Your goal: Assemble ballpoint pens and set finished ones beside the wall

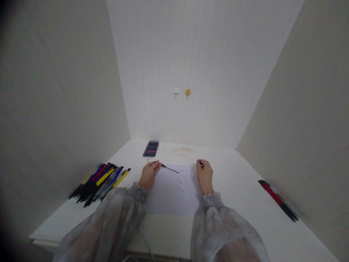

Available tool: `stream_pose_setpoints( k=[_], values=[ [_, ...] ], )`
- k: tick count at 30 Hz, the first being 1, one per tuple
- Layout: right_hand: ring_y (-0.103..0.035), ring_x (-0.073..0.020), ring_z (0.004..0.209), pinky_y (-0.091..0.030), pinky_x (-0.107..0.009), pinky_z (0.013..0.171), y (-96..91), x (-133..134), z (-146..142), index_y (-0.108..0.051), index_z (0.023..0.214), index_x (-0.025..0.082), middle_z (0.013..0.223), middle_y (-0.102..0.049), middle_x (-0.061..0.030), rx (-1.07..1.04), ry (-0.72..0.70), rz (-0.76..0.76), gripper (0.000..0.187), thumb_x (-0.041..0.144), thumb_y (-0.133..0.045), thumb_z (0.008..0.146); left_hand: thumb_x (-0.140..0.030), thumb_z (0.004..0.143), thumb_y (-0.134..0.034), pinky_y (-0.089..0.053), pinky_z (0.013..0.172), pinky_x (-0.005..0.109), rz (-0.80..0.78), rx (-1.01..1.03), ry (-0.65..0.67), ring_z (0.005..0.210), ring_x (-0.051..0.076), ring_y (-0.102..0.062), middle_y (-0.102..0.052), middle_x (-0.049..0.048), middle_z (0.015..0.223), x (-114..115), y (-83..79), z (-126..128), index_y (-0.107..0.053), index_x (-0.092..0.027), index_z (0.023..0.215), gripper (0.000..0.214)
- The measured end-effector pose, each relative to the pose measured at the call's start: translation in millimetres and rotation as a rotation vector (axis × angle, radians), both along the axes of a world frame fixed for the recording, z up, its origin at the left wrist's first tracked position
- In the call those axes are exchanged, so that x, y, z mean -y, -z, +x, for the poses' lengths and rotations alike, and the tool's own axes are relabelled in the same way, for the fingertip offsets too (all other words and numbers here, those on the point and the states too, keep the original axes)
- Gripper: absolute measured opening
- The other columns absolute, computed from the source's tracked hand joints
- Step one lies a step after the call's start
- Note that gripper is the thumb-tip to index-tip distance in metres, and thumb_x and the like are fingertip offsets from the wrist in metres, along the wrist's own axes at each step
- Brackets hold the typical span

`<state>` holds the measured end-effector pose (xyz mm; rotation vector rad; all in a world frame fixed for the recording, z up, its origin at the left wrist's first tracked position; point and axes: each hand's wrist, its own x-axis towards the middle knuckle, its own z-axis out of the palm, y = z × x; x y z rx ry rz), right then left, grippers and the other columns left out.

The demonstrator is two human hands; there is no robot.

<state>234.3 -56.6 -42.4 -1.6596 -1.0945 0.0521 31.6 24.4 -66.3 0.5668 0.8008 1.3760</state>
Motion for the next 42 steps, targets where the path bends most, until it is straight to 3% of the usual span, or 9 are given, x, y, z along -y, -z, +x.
stream_pose_setpoints(
  k=[6, 14, 21, 26, 28, 31, 34, 38, 42],
  values=[
    [-0.052, -0.0155, 0.066, -0.039, -0.027, 0.066, 0.7, -1.0, -2.2, -0.058, 0.085, 0.013, 0.079, -0.060, -0.0078, 0.116, -0.001, -0.055, 0.027, 0.029, -0.040, 0.073, -0.006, 0.068, -0.058, -0.045, 0.077, 0.024, 0.015, -0.006, 0.008, 0.062, 0.008, -0.057, -0.056, 0.0008, 0.061, 0.1, -0.4, 0.1, -0.051, -0.012, 0.059, 0.013],
    [-0.056, -0.0184, 0.073, -0.039, -0.028, 0.067, 21.4, -11.2, 20.5, -0.057, 0.094, 0.012, 0.080, -0.062, -0.0098, 0.190, 0.047, -0.397, 0.029, 0.021, -0.046, 0.068, -0.007, 0.067, -0.059, -0.046, 0.075, 0.024, 0.019, -0.002, 0.011, 0.060, 0.008, -0.056, -0.056, 0.0007, 0.060, 1.0, 0.8, -0.4, -0.050, -0.012, 0.058, 0.013],
    [-0.055, -0.0200, 0.071, -0.038, -0.029, 0.066, 32.9, -11.3, 22.5, -0.061, 0.083, 0.011, 0.076, -0.059, -0.0115, 0.271, 0.013, -0.446, 0.023, 0.013, -0.050, 0.063, -0.007, 0.066, -0.060, -0.046, 0.070, 0.022, -0.008, -0.008, 0.044, 0.057, 0.007, -0.055, -0.055, -0.0005, 0.059, 3.7, -1.6, 0.3, -0.049, -0.012, 0.057, 0.015],
    [-0.054, -0.0172, 0.070, -0.038, -0.027, 0.068, 25.1, -4.0, 15.1, -0.060, 0.087, 0.012, 0.088, -0.054, -0.0133, 0.315, 0.016, -0.415, 0.024, 0.014, -0.051, 0.065, -0.008, 0.064, -0.062, -0.046, 0.068, 0.022, -0.019, -0.032, 0.064, 0.056, 0.007, -0.055, -0.055, -0.0008, 0.056, 6.0, -3.7, 1.0, -0.050, -0.013, 0.057, 0.015],
    [-0.053, -0.0167, 0.072, -0.037, -0.027, 0.070, 17.1, -0.9, 6.5, -0.061, 0.085, 0.015, 0.089, -0.053, -0.0109, 0.333, -0.047, -0.345, 0.020, 0.020, -0.049, 0.071, -0.008, 0.064, -0.062, -0.046, 0.067, 0.022, -0.017, -0.043, 0.074, 0.055, 0.007, -0.054, -0.055, -0.0008, 0.056, 6.4, -4.2, 1.6, -0.051, -0.013, 0.057, 0.014],
    [-0.052, -0.0167, 0.075, -0.037, -0.026, 0.070, 7.4, 2.5, -14.4, -0.062, 0.078, 0.019, 0.079, -0.057, -0.0052, 0.340, -0.360, -0.233, 0.021, 0.031, -0.046, 0.076, -0.009, 0.064, -0.062, -0.045, 0.067, 0.021, -0.011, -0.056, 0.104, 0.055, 0.007, -0.054, -0.055, -0.0011, 0.054, 7.4, -5.5, 3.1, -0.051, -0.013, 0.057, 0.014],
    [-0.051, -0.0161, 0.071, -0.037, -0.025, 0.066, 6.3, 4.6, -38.2, -0.064, 0.080, 0.021, 0.073, -0.060, -0.0031, 0.318, -0.597, -0.245, 0.022, 0.035, -0.048, 0.075, -0.010, 0.064, -0.062, -0.044, 0.068, 0.022, 0.005, -0.075, 0.133, 0.054, 0.007, -0.054, -0.055, -0.0015, 0.054, 9.4, -7.3, 5.9, -0.051, -0.013, 0.056, 0.013],
    [-0.053, -0.0158, 0.068, -0.036, -0.024, 0.065, 12.6, 5.4, -55.8, -0.065, 0.080, 0.021, 0.073, -0.063, -0.0039, 0.341, -0.593, -0.326, 0.018, 0.030, -0.052, 0.071, -0.011, 0.063, -0.063, -0.044, 0.068, 0.022, 0.006, -0.099, 0.148, 0.055, 0.007, -0.054, -0.055, -0.0020, 0.054, 10.6, -7.9, 9.3, -0.051, -0.013, 0.056, 0.014],
    [-0.053, -0.0142, 0.058, -0.034, -0.023, 0.056, 17.0, 3.5, -52.5, -0.066, 0.075, 0.021, 0.064, -0.063, -0.0024, 0.327, -0.598, -0.367, 0.017, 0.024, -0.050, 0.070, -0.012, 0.062, -0.064, -0.045, 0.066, 0.023, 0.018, -0.113, 0.097, 0.053, 0.007, -0.054, -0.054, -0.0025, 0.053, 5.1, -6.4, 6.8, -0.050, -0.013, 0.057, 0.014]
  ],
)
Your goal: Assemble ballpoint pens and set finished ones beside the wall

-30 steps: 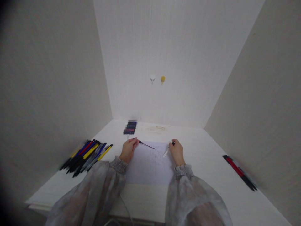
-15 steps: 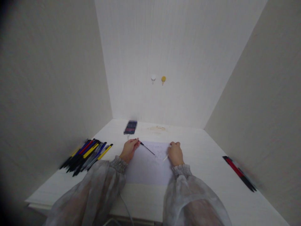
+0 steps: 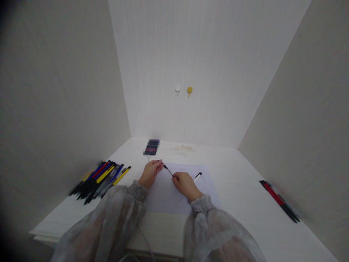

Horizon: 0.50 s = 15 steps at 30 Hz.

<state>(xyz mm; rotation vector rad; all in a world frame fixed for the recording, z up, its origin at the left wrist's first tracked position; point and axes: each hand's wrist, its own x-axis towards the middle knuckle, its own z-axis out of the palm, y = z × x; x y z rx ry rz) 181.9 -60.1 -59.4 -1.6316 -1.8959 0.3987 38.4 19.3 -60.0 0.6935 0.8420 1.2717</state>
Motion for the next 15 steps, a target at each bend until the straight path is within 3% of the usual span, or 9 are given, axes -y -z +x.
stream_pose_setpoints(
  k=[3, 7, 11, 15],
  values=[
    [-0.050, -0.0132, 0.053, -0.032, -0.022, 0.051, 1.7, -2.5, 6.9, -0.066, 0.066, 0.020, 0.056, -0.061, -0.0013, -0.025, 0.006, -0.006, 0.015, 0.022, -0.051, 0.067, -0.017, 0.062, -0.064, -0.044, 0.057, 0.021, 0.031, -0.080, -0.055, 0.047, 0.007, -0.053, -0.055, -0.0025, 0.050, -5.8, 0.0, -6.7, -0.051, -0.013, 0.059, 0.014],
    [-0.046, -0.0112, 0.046, -0.029, -0.021, 0.046, 3.9, -4.7, 10.1, -0.062, 0.055, 0.019, 0.047, -0.055, 0.0008, -0.101, 0.037, -0.034, 0.012, 0.023, -0.054, 0.064, -0.024, 0.058, -0.066, -0.035, 0.043, 0.020, 0.135, -0.484, 0.016, 0.034, 0.008, -0.046, -0.051, -0.0039, 0.038, -6.4, 1.5, -14.2, -0.053, -0.015, 0.059, 0.016],
    [-0.039, -0.0077, 0.034, -0.026, -0.019, 0.037, 6.7, -4.7, 7.0, -0.058, 0.057, 0.018, 0.040, -0.047, 0.0046, -0.299, 0.047, -0.146, 0.013, 0.029, -0.055, 0.065, -0.014, 0.048, -0.070, -0.032, 0.044, 0.021, 0.263, -0.854, 0.148, 0.031, 0.010, -0.042, -0.044, -0.0073, 0.032, 0.0, 9.0, -15.0, -0.051, -0.017, 0.055, 0.020],
    [-0.037, -0.0065, 0.028, -0.024, -0.018, 0.030, 9.5, -4.4, 3.9, -0.054, 0.064, 0.018, 0.040, -0.046, 0.0061, -0.451, 0.044, -0.230, 0.017, 0.034, -0.055, 0.066, -0.008, 0.044, -0.073, -0.033, 0.051, 0.020, 0.423, -0.907, 0.085, 0.040, 0.011, -0.046, -0.041, -0.0083, 0.038, 3.9, 10.2, -14.5, -0.049, -0.019, 0.055, 0.028]
  ],
)
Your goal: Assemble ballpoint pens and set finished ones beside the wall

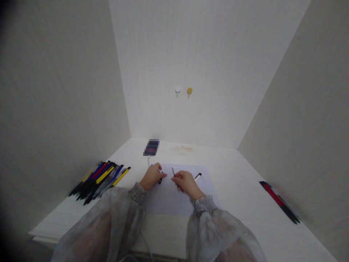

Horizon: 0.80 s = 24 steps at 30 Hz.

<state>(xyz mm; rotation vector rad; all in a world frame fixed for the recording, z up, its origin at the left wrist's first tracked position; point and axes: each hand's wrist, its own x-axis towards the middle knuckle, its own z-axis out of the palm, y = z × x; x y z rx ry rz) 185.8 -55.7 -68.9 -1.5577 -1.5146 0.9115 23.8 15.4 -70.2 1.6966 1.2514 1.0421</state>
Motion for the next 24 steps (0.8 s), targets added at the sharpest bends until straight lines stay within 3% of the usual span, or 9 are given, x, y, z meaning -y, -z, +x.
stream_pose_setpoints(
  k=[4, 7, 10, 14, 16, 19, 24],
  values=[
    [-0.036, -0.0056, 0.026, -0.025, -0.017, 0.028, -0.3, 1.7, -4.7, -0.051, 0.060, 0.016, 0.035, -0.044, 0.0063, -0.100, -0.066, -0.018, 0.023, 0.037, -0.051, 0.069, -0.022, 0.051, -0.071, -0.033, 0.056, 0.020, 0.128, 0.114, -0.009, 0.055, 0.011, -0.048, -0.049, -0.0032, 0.052, 2.7, -10.7, 4.6, -0.055, -0.018, 0.058, 0.017],
    [-0.036, -0.0051, 0.026, -0.026, -0.016, 0.029, -3.4, 4.0, -9.6, -0.050, 0.059, 0.015, 0.034, -0.044, 0.0063, -0.148, -0.110, -0.023, 0.025, 0.037, -0.050, 0.071, -0.041, 0.063, -0.058, -0.030, 0.049, 0.021, 0.047, 0.043, 0.135, 0.048, 0.010, -0.042, -0.047, -0.0030, 0.047, 6.6, -15.7, 11.1, -0.056, -0.015, 0.054, 0.027],
    [-0.036, -0.0051, 0.026, -0.027, -0.016, 0.029, -8.0, 6.5, -13.7, -0.049, 0.059, 0.015, 0.034, -0.044, 0.0066, -0.180, -0.149, -0.044, 0.025, 0.037, -0.050, 0.071, -0.049, 0.065, -0.051, -0.025, 0.042, 0.021, -0.070, -0.013, 0.257, 0.040, 0.008, -0.034, -0.039, -0.0057, 0.041, 9.4, -14.9, 14.3, -0.057, -0.013, 0.056, 0.037],
    [-0.038, -0.0062, 0.026, -0.028, -0.017, 0.029, -12.4, 8.8, -15.0, -0.049, 0.058, 0.016, 0.034, -0.046, 0.0057, -0.179, -0.203, -0.129, 0.023, 0.035, -0.052, 0.069, -0.050, 0.066, -0.047, -0.027, 0.043, 0.021, -0.077, -0.020, 0.154, 0.042, 0.008, -0.037, -0.041, -0.0045, 0.043, 6.3, -14.1, 10.0, -0.056, -0.013, 0.058, 0.039],
    [-0.038, -0.0069, 0.026, -0.029, -0.018, 0.029, -12.5, 8.6, -13.2, -0.048, 0.055, 0.016, 0.033, -0.047, 0.0048, -0.118, -0.179, -0.175, 0.023, 0.034, -0.052, 0.069, -0.049, 0.067, -0.046, -0.029, 0.045, 0.021, -0.034, -0.089, 0.096, 0.045, 0.009, -0.041, -0.045, -0.0030, 0.045, 3.6, -14.8, 7.0, -0.057, -0.013, 0.057, 0.039],
    [-0.039, -0.0080, 0.025, -0.030, -0.019, 0.030, -11.1, 7.4, -8.1, -0.046, 0.051, 0.017, 0.034, -0.047, 0.0028, 0.069, -0.052, -0.190, 0.028, 0.034, -0.047, 0.072, -0.044, 0.066, -0.050, -0.031, 0.049, 0.022, 0.034, -0.299, 0.123, 0.051, 0.011, -0.046, -0.051, -0.0006, 0.048, 3.9, -15.1, 6.0, -0.057, -0.013, 0.055, 0.034],
    [-0.053, -0.0119, 0.043, -0.035, -0.022, 0.046, -9.6, 6.6, -1.7, -0.054, 0.052, 0.015, 0.048, -0.059, -0.0048, 0.538, 0.060, -0.053, 0.031, 0.034, -0.045, 0.075, -0.036, 0.063, -0.056, -0.035, 0.058, 0.024, 0.177, -0.669, 0.176, 0.065, 0.015, -0.053, -0.060, 0.0038, 0.066, 15.7, -13.8, 12.4, -0.060, -0.015, 0.062, 0.022]
  ],
)
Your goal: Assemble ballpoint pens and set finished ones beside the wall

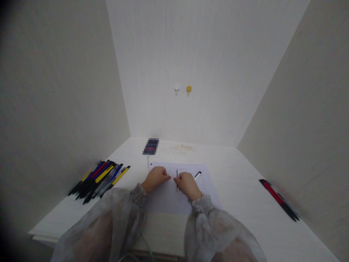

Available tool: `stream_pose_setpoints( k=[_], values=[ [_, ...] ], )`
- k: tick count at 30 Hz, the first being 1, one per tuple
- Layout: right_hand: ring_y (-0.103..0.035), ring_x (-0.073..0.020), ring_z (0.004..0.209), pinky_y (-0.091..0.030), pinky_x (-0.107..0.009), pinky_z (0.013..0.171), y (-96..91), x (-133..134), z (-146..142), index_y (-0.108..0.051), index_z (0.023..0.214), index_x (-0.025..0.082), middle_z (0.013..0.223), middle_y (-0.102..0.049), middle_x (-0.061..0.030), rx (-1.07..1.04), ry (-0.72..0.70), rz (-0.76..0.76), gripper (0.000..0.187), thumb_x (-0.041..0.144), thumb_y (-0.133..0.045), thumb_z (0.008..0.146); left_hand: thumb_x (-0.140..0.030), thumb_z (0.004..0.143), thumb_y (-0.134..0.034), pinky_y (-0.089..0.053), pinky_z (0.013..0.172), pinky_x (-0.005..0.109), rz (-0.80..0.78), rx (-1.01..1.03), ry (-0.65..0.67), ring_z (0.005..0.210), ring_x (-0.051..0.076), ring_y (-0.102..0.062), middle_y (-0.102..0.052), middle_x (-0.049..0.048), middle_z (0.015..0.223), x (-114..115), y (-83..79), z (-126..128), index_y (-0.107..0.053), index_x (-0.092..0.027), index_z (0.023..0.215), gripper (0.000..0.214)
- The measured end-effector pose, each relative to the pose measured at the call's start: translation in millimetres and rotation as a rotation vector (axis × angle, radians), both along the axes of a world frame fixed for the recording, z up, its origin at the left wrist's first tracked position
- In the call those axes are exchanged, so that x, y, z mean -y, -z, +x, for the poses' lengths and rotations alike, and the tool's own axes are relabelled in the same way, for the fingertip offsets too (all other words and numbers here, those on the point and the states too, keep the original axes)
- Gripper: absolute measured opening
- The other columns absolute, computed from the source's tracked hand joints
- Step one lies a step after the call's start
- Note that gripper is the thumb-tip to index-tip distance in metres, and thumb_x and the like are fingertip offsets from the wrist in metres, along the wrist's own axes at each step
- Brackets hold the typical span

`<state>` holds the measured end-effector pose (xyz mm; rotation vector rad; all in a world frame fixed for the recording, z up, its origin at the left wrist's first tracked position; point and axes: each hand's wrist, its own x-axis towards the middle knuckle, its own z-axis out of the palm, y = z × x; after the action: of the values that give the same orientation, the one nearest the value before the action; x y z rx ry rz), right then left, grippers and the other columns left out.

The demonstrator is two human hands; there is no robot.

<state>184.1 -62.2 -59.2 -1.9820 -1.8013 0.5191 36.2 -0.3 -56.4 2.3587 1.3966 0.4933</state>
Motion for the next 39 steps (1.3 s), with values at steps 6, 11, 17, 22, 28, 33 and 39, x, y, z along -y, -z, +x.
stream_pose_setpoints(
  k=[6, 11, 17, 22, 28, 33, 39],
  values=[
    [-0.058, -0.0170, 0.067, -0.033, -0.024, 0.057, 1.7, -0.2, -1.7, -0.063, 0.066, 0.015, 0.069, -0.065, -0.0087, 0.250, -0.009, 0.043, 0.028, 0.038, -0.050, 0.074, -0.038, 0.065, -0.055, -0.038, 0.062, 0.025, 0.029, -0.133, -0.002, 0.074, 0.017, -0.055, -0.062, 0.0061, 0.077, 7.7, -2.8, 2.9, -0.062, -0.016, 0.071, 0.023],
    [-0.057, -0.0163, 0.068, -0.033, -0.024, 0.059, -6.0, -1.0, 8.7, -0.063, 0.074, 0.015, 0.071, -0.064, -0.0077, 0.265, 0.084, 0.089, 0.033, 0.039, -0.041, 0.080, -0.042, 0.066, -0.056, -0.038, 0.063, 0.025, 0.029, -0.118, -0.001, 0.077, 0.018, -0.055, -0.062, 0.0063, 0.077, 7.2, -4.1, 1.2, -0.062, -0.016, 0.070, 0.027],
    [-0.052, -0.0167, 0.087, -0.034, -0.023, 0.071, -9.8, -4.2, 33.1, -0.062, 0.095, 0.017, 0.092, -0.060, -0.0090, 0.375, 0.085, 0.232, 0.028, 0.013, -0.041, 0.078, -0.043, 0.071, -0.050, -0.038, 0.065, 0.025, 0.034, -0.061, -0.073, 0.078, 0.017, -0.055, -0.062, 0.0057, 0.077, 3.4, -7.9, -5.1, -0.061, -0.016, 0.071, 0.029],
    [-0.049, -0.0162, 0.087, -0.032, -0.023, 0.076, 1.8, -11.2, 37.4, -0.065, 0.085, 0.015, 0.085, -0.060, -0.0086, 0.351, -0.034, 0.206, 0.022, 0.012, -0.047, 0.074, -0.041, 0.072, -0.050, -0.038, 0.064, 0.025, 0.034, -0.065, -0.164, 0.079, 0.016, -0.055, -0.062, 0.0054, 0.082, 0.8, -7.8, -11.5, -0.058, -0.017, 0.075, 0.025],
    [-0.049, -0.0159, 0.083, -0.033, -0.023, 0.073, 0.9, -12.9, 35.1, -0.061, 0.075, 0.014, 0.081, -0.058, -0.0078, 0.400, -0.042, 0.204, 0.012, 0.019, -0.050, 0.074, -0.040, 0.071, -0.050, -0.038, 0.065, 0.024, 0.018, -0.098, -0.183, 0.080, 0.017, -0.054, -0.061, 0.0052, 0.082, -2.0, -4.0, -14.9, -0.056, -0.018, 0.078, 0.024],
    [-0.050, -0.0183, 0.078, -0.033, -0.026, 0.070, -4.6, -5.3, 25.4, -0.061, 0.074, 0.011, 0.079, -0.058, -0.0113, 0.488, -0.014, 0.121, 0.016, 0.019, -0.047, 0.073, -0.041, 0.071, -0.049, -0.038, 0.065, 0.025, 0.055, -0.057, -0.088, 0.078, 0.016, -0.054, -0.061, 0.0051, 0.080, 0.0, -7.4, -10.5, -0.058, -0.017, 0.073, 0.026],
    [-0.052, -0.0189, 0.076, -0.033, -0.027, 0.069, -13.2, -1.2, 32.9, -0.063, 0.076, 0.011, 0.079, -0.059, -0.0126, 0.468, -0.002, 0.038, 0.022, 0.021, -0.044, 0.075, -0.040, 0.069, -0.051, -0.039, 0.068, 0.027, 0.044, -0.105, 0.020, 0.078, 0.018, -0.054, -0.060, 0.0063, 0.078, 5.8, -4.3, -4.7, -0.061, -0.016, 0.071, 0.025]
  ],
)
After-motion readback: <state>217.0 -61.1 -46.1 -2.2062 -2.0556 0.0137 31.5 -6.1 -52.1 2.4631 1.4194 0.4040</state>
